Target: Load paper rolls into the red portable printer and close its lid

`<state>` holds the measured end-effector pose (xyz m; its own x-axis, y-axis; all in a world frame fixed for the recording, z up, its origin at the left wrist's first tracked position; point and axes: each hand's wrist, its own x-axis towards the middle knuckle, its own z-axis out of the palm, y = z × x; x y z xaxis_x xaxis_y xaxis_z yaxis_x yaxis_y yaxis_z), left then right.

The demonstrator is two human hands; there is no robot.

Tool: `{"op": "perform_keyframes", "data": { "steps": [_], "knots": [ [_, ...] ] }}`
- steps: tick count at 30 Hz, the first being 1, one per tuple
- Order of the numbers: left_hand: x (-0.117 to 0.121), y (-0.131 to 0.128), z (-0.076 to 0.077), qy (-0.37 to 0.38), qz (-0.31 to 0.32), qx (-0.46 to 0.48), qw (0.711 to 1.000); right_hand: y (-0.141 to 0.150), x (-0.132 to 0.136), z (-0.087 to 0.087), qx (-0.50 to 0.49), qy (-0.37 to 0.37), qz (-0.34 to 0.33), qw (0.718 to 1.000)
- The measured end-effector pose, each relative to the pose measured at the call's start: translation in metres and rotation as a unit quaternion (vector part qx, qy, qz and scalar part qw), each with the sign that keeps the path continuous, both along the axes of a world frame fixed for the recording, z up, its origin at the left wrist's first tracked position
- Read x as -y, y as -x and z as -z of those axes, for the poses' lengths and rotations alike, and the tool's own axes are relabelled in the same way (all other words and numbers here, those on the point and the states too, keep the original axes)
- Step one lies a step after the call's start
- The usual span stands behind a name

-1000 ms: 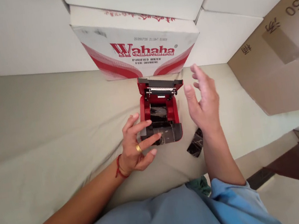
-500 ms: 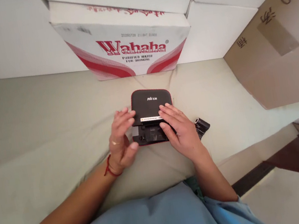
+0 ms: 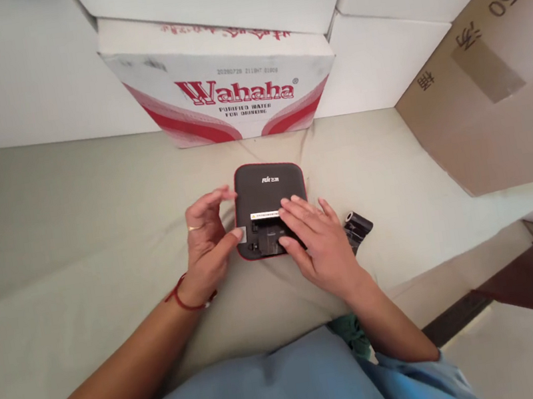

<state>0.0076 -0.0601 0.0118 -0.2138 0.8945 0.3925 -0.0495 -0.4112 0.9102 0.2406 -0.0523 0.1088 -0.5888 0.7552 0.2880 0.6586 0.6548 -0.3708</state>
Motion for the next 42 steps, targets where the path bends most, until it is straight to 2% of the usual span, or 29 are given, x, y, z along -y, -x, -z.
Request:
{"op": "perform_keyframes", "data": {
  "steps": [5,8,13,16,18,20,22,24,26,29,32,36,38,39,41,42],
  "knots": [
    [-0.008,0.007,0.009,0.089,0.085,0.058,0.991,-0.008,0.027,0.011,-0.071,-0.038,-0.065,0.995],
    [-0.010,0.007,0.015,0.095,0.121,0.073,0.985,-0.009,0.032,0.010,-0.084,-0.043,-0.082,0.992],
    [-0.014,0.005,0.024,0.079,0.146,0.063,0.984,-0.009,0.016,-0.007,-0.107,-0.024,-0.104,0.989],
    [-0.015,0.005,0.026,0.080,0.153,0.054,0.984,-0.004,-0.009,-0.022,-0.120,0.017,-0.066,0.990],
    [-0.016,0.005,0.026,0.080,0.159,0.060,0.982,0.007,-0.030,-0.033,-0.063,0.044,-0.006,0.997],
    [-0.016,0.005,0.025,0.080,0.162,0.072,0.981,0.025,-0.051,-0.042,0.067,0.071,0.045,0.994],
    [-0.016,0.005,0.023,0.077,0.165,0.081,0.980,0.048,-0.068,-0.049,0.223,0.097,0.062,0.968],
    [-0.016,0.005,0.021,0.074,0.166,0.080,0.980,0.070,-0.079,-0.052,0.339,0.108,0.058,0.933],
    [-0.016,0.005,0.020,0.072,0.167,0.070,0.981,0.086,-0.084,-0.052,0.395,0.114,0.050,0.910],
    [-0.016,0.005,0.019,0.069,0.164,0.054,0.983,0.090,-0.083,-0.047,0.404,0.115,0.062,0.906],
    [-0.016,0.005,0.018,0.066,0.160,0.050,0.984,0.072,-0.070,-0.046,0.334,0.102,0.083,0.933],
    [-0.016,0.004,0.016,0.071,0.161,0.067,0.982,0.018,-0.035,-0.066,0.114,0.124,0.043,0.985],
    [-0.015,0.004,0.015,0.079,0.161,0.077,0.981,-0.016,-0.018,-0.077,0.028,0.174,0.062,0.982],
    [-0.014,0.004,0.014,0.082,0.160,0.083,0.980,-0.032,-0.012,-0.080,0.007,0.196,0.103,0.975],
    [-0.013,0.003,0.012,0.086,0.163,0.103,0.978,-0.061,-0.005,-0.076,-0.016,0.223,0.178,0.958],
    [-0.013,0.002,0.011,0.087,0.163,0.116,0.976,-0.071,-0.005,-0.069,-0.016,0.235,0.203,0.951]
  ]
}}
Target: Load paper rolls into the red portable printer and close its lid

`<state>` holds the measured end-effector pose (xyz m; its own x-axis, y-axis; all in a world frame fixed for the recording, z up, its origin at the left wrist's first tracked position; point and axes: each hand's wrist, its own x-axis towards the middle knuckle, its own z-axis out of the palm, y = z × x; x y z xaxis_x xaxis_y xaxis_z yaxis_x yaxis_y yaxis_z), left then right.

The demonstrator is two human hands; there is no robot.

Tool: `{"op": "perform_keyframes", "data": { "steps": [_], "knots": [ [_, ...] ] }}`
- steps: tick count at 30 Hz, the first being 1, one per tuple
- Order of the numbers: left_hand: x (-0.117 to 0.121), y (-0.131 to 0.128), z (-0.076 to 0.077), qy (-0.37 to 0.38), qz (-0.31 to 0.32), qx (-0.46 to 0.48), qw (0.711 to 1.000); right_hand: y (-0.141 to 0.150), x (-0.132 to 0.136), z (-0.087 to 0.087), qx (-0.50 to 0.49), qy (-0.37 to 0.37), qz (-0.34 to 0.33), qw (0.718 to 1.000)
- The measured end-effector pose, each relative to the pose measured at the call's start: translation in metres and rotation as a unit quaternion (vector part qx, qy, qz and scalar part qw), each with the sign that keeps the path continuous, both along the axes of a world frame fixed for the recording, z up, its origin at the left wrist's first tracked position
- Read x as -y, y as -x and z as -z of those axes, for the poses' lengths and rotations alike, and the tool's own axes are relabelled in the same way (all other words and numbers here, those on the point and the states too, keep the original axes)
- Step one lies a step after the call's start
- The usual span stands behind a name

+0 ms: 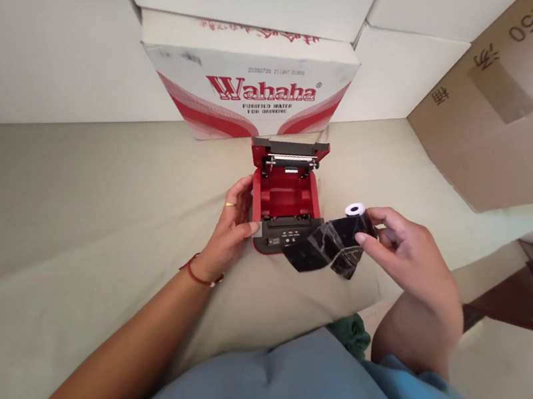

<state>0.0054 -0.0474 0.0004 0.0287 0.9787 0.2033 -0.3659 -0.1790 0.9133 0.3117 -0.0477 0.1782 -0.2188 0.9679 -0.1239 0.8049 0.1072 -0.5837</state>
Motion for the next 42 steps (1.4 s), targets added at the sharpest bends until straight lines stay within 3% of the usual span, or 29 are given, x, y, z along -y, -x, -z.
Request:
{"op": "perform_keyframes", "data": {
  "steps": [5,7,11,14,17,19,23,25,27,28,30,33,37,40,42],
  "knots": [
    [-0.002,-0.007,0.000,0.046,-0.066,0.074,0.994,-0.015,-0.009,0.065,-0.029,0.098,-0.021,0.995],
    [-0.005,-0.009,0.000,0.086,-0.115,0.104,0.984,-0.015,-0.013,0.086,-0.033,0.071,0.002,0.997],
    [-0.009,-0.010,-0.001,0.124,-0.202,0.176,0.956,-0.029,-0.022,0.106,0.073,-0.062,0.112,0.989],
    [-0.008,-0.011,-0.004,0.128,-0.235,0.164,0.949,-0.040,-0.030,0.112,0.144,-0.050,0.104,0.983],
    [-0.002,-0.010,-0.008,0.132,-0.246,0.087,0.956,-0.043,-0.030,0.107,0.142,-0.027,0.078,0.986],
    [0.002,-0.007,-0.012,0.131,-0.274,0.025,0.952,-0.047,-0.024,0.088,0.129,-0.011,0.049,0.990],
    [0.003,0.005,-0.019,0.106,-0.344,-0.035,0.932,-0.066,-0.002,0.009,0.070,0.014,-0.076,0.995],
    [0.002,0.008,-0.019,0.090,-0.364,-0.053,0.926,-0.070,0.004,-0.032,0.042,0.026,-0.197,0.979],
    [0.003,0.008,-0.018,0.069,-0.372,-0.087,0.922,-0.059,0.000,-0.056,-0.009,0.017,-0.309,0.951],
    [0.005,0.007,-0.017,0.050,-0.373,-0.112,0.920,-0.047,-0.004,-0.060,-0.026,0.010,-0.340,0.940],
    [0.011,0.004,-0.017,-0.017,-0.380,-0.183,0.907,-0.012,-0.017,-0.054,-0.034,-0.012,-0.349,0.937],
    [0.025,-0.002,-0.022,-0.173,-0.371,-0.289,0.865,0.051,-0.036,-0.022,-0.010,-0.059,-0.310,0.949],
    [0.038,-0.010,-0.031,-0.341,-0.305,-0.380,0.804,0.113,-0.053,0.016,0.145,-0.085,-0.231,0.958],
    [0.041,-0.016,-0.032,-0.390,-0.250,-0.416,0.783,0.133,-0.060,0.023,0.238,-0.078,-0.209,0.945],
    [0.041,-0.018,-0.030,-0.389,-0.239,-0.420,0.785,0.139,-0.064,0.021,0.266,-0.079,-0.211,0.937]
  ]
}}
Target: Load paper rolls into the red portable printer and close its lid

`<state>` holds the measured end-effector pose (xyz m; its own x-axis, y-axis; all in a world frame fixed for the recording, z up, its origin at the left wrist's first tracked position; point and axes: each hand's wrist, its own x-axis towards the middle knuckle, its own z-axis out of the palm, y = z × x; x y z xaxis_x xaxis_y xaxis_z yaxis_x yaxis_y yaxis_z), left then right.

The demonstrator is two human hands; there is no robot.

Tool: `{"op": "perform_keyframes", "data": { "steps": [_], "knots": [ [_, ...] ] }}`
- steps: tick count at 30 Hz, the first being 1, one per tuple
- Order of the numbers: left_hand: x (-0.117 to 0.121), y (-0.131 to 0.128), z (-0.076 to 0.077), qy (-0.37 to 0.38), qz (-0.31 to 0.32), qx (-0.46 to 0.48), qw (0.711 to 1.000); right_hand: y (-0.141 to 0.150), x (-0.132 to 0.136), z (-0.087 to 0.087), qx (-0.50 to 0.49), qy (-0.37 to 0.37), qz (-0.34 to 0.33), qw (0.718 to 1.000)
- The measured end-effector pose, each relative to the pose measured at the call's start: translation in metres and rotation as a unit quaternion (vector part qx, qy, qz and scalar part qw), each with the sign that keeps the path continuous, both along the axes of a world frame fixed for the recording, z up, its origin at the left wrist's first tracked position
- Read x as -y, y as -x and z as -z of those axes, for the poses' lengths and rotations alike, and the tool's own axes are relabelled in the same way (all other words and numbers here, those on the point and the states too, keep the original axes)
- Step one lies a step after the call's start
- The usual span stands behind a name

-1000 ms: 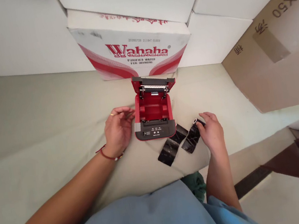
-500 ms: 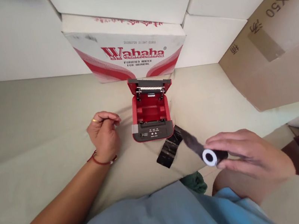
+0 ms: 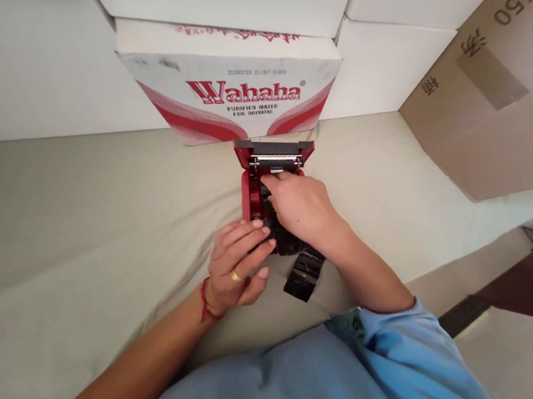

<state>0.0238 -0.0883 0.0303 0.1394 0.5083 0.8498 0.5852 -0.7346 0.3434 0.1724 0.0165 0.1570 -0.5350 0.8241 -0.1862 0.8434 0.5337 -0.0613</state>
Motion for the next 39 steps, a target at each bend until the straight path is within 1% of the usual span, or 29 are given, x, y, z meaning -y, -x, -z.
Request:
{"op": "perform_keyframes", "data": {
  "steps": [4,6,8,10,12,13,14,15,17,18,19,21,23,25,27,30,33,36,39],
  "knots": [
    [-0.001,-0.002,0.002,-0.023,-0.002,0.034,0.999,0.007,-0.007,0.002,0.007,-0.002,-0.014,1.000],
    [0.000,-0.002,0.002,-0.024,0.001,0.024,0.999,0.010,-0.009,0.007,0.003,0.002,-0.011,1.000],
    [0.000,-0.002,0.000,0.001,0.008,-0.002,1.000,0.008,-0.009,0.011,-0.012,0.009,-0.005,1.000],
    [0.001,-0.002,-0.001,0.027,0.014,-0.018,0.999,0.002,-0.004,0.010,-0.065,0.026,-0.020,0.997],
    [0.001,-0.002,-0.002,0.036,0.012,-0.020,0.999,-0.010,0.002,0.004,-0.169,0.039,-0.045,0.984],
    [0.001,-0.003,-0.003,0.031,0.008,-0.021,0.999,-0.017,0.005,0.000,-0.231,0.028,-0.041,0.972],
    [0.001,-0.003,-0.003,0.023,0.002,-0.023,0.999,-0.024,0.007,-0.003,-0.289,0.002,-0.022,0.957],
    [0.000,-0.003,-0.002,0.013,-0.002,-0.026,1.000,-0.031,0.006,-0.006,-0.333,-0.037,0.012,0.942],
    [0.001,-0.004,-0.001,-0.001,-0.005,-0.027,1.000,-0.040,-0.001,-0.008,-0.371,-0.125,0.083,0.916],
    [0.001,-0.004,0.000,0.000,-0.001,-0.023,1.000,-0.043,-0.008,-0.006,-0.366,-0.157,0.101,0.912],
    [0.001,-0.004,0.002,0.005,0.004,-0.018,1.000,-0.044,-0.015,-0.003,-0.353,-0.173,0.099,0.914],
    [0.002,-0.004,0.004,0.020,0.012,-0.010,1.000,-0.045,-0.026,0.005,-0.334,-0.168,0.062,0.925],
    [0.003,-0.004,0.006,0.029,0.016,-0.009,0.999,-0.044,-0.027,0.012,-0.338,-0.145,0.031,0.929],
    [0.004,-0.003,0.006,0.028,0.017,-0.015,0.999,-0.047,-0.017,0.017,-0.351,-0.136,0.030,0.926],
    [0.003,-0.002,0.006,0.019,0.011,-0.022,1.000,-0.053,0.000,0.020,-0.352,-0.131,0.029,0.926],
    [0.002,-0.002,0.004,0.008,-0.006,-0.036,0.999,-0.065,0.026,0.027,-0.342,-0.090,-0.006,0.936],
    [0.002,-0.003,0.004,0.008,-0.010,-0.044,0.999,-0.071,0.045,0.034,-0.331,-0.052,-0.026,0.942],
    [0.002,-0.004,0.003,0.008,-0.007,-0.041,0.999,-0.066,0.056,0.034,-0.287,-0.046,-0.004,0.957],
    [0.001,-0.002,0.003,-0.003,-0.012,-0.028,1.000,-0.057,0.062,0.029,-0.212,-0.050,0.012,0.976]
  ]
}}
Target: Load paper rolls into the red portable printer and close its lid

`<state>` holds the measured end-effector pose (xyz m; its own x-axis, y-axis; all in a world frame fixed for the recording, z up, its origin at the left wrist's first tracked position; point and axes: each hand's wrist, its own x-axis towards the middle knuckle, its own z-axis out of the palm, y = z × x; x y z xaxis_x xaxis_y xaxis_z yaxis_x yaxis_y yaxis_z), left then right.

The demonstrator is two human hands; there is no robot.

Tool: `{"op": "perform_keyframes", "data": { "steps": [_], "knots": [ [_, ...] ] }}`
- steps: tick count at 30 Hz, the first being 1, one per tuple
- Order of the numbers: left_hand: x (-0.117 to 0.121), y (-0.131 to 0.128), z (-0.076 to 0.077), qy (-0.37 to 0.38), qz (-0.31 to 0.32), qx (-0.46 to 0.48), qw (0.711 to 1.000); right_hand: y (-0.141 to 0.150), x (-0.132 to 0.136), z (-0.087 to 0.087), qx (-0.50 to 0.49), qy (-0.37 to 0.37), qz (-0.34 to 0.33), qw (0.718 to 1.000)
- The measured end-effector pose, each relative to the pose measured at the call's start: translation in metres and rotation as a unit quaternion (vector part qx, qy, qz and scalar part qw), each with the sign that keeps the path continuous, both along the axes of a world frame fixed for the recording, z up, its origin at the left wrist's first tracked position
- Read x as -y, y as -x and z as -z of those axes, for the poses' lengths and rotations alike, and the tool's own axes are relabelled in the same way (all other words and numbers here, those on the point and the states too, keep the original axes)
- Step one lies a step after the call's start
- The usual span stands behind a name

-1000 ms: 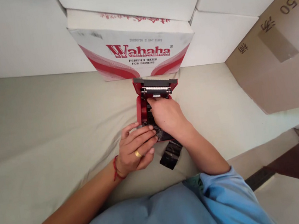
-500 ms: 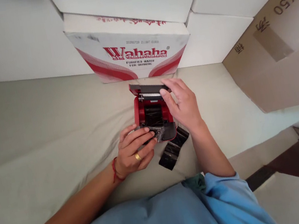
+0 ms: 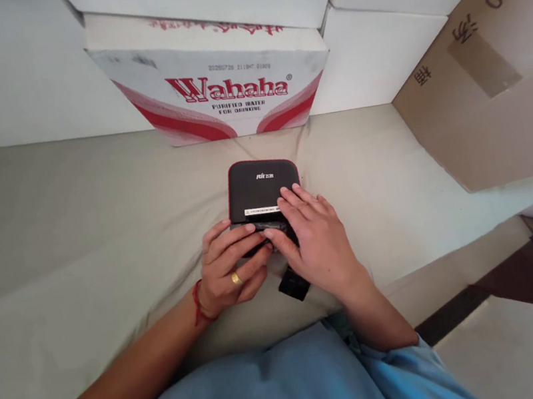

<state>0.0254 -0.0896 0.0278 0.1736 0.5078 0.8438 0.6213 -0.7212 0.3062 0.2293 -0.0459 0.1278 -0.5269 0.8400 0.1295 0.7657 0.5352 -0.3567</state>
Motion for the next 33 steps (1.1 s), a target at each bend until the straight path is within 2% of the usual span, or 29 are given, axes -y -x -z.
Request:
{"op": "perform_keyframes", "data": {
  "steps": [2,5,8,12,15,18,21,25,33],
  "knots": [
    [-0.002,0.005,-0.001,0.012,-0.014,0.035,0.999,0.004,0.002,-0.003,0.044,-0.001,-0.005,0.999],
    [-0.007,0.016,-0.005,0.074,-0.039,0.095,0.992,0.006,0.004,-0.006,0.083,-0.008,-0.018,0.996],
    [-0.011,0.023,-0.009,0.125,-0.042,0.098,0.986,0.007,0.005,-0.005,0.102,-0.033,-0.024,0.994],
    [-0.014,0.022,-0.010,0.122,-0.046,0.103,0.986,0.007,0.005,0.000,0.104,-0.054,-0.027,0.993],
    [-0.016,0.019,-0.007,0.119,-0.039,0.126,0.984,0.003,0.005,0.011,0.062,-0.062,-0.031,0.996],
    [-0.016,0.018,-0.005,0.106,-0.035,0.124,0.986,-0.005,0.010,0.024,-0.020,-0.083,-0.039,0.996],
    [-0.014,0.021,-0.001,0.045,-0.057,0.095,0.993,-0.013,0.020,0.034,-0.099,-0.115,-0.047,0.987],
    [-0.012,0.024,0.000,-0.011,-0.103,0.083,0.991,-0.019,0.034,0.037,-0.156,-0.138,-0.081,0.975],
    [-0.008,0.021,-0.017,0.027,-0.144,0.048,0.988,-0.019,0.035,0.041,-0.199,-0.135,-0.084,0.967]
  ]
}}
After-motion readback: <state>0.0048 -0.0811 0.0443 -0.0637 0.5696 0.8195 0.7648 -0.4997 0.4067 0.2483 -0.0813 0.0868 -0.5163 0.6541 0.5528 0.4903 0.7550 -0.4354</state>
